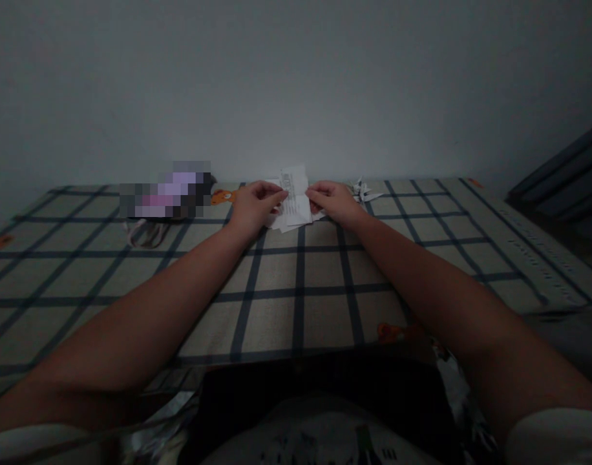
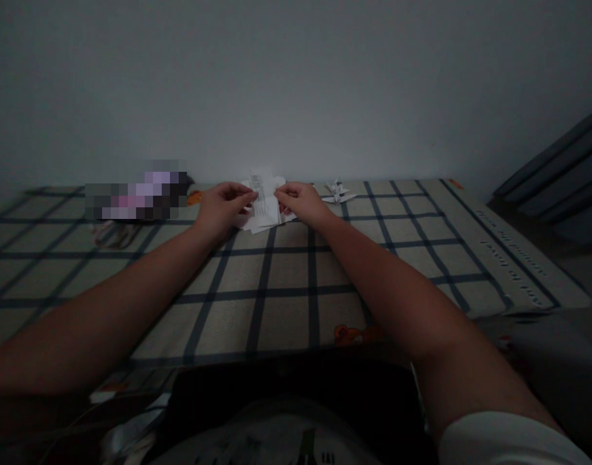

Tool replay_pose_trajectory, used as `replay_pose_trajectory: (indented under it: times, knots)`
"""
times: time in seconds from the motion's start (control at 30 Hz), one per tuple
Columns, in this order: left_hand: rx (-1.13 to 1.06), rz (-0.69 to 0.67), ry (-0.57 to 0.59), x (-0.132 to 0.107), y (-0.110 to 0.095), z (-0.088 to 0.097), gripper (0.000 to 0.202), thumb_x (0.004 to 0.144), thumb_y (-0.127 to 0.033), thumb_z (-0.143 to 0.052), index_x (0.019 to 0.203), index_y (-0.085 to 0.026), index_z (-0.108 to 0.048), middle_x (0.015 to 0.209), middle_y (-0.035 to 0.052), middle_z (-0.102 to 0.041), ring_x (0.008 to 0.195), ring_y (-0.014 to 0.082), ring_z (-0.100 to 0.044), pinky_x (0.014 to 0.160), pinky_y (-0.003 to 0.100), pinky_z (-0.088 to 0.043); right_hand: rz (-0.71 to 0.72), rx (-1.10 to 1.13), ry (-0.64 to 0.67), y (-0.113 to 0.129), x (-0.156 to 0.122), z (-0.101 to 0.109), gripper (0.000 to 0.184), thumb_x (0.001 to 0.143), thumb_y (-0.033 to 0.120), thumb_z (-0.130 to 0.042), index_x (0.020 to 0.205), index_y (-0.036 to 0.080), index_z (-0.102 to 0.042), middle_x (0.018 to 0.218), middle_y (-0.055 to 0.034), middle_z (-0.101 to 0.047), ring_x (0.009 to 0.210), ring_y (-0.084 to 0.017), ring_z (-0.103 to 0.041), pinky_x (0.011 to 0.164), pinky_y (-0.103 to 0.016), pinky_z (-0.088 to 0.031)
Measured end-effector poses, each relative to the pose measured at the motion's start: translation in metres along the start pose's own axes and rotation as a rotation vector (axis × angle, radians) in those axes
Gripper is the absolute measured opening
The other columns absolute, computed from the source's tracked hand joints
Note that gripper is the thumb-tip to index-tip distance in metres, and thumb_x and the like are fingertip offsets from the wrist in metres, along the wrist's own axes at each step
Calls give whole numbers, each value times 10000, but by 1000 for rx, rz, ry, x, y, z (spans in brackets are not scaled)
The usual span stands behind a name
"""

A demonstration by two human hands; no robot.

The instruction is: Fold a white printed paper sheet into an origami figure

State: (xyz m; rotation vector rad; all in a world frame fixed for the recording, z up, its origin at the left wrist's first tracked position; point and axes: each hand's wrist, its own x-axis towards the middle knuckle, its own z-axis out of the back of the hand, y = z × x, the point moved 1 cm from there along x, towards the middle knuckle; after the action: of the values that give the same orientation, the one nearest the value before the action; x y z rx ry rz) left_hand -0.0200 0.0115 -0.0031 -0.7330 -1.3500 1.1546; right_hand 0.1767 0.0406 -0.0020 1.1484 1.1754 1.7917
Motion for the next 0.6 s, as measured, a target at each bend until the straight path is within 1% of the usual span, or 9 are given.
replay_pose_trajectory:
  times: [0.07,0.17,0.27,0.37,0.5,0.6]
  knots:
    - [-26,1,49,-2,-1,-1,308,686,-337,-795,903,-136,-712,801,44,-706,642,119,-618,581,248,-548,-18,26,-11,1,0,0,134,881,229,-619,776,152,-650,676,9,-641,576,-74,-584,566,-190,-507]
    - [-65,7,93,-5,-4,-3,404,697,-361,-786,1022,-132,-713,934,78,-731,759,150,-665,665,285,-583,-42,64,-15,2,0,-1,106,881,236,-620,839,153,-671,727,3,-667,602,-76,-599,573,-189,-521]
    - [-102,8,157,-8,-6,-4,496,692,-358,-784,1122,-136,-679,1047,102,-723,853,174,-685,740,325,-595,-41,93,8,2,-1,-2,116,881,264,-634,894,159,-681,788,-12,-694,647,-84,-631,593,-191,-533]
    - [-124,6,227,-8,-6,-6,603,649,-341,-807,1198,-155,-640,1156,122,-696,886,188,-691,754,339,-589,-24,90,36,2,-2,-2,149,876,306,-656,927,168,-682,825,-26,-706,696,-97,-660,608,-196,-537]
    - [-92,-46,285,-7,-3,-6,660,612,-329,-830,1222,-174,-634,1181,117,-688,856,166,-679,747,293,-557,-15,71,38,2,-3,-3,138,875,298,-657,929,171,-670,792,-17,-690,681,-93,-650,611,-196,-533]
    - [-68,-60,277,-6,-1,-5,607,644,-349,-808,1205,-179,-648,1150,101,-697,858,163,-666,725,276,-547,-8,87,18,2,-2,-3,87,872,255,-646,887,170,-643,777,-2,-665,665,-84,-630,595,-189,-525]
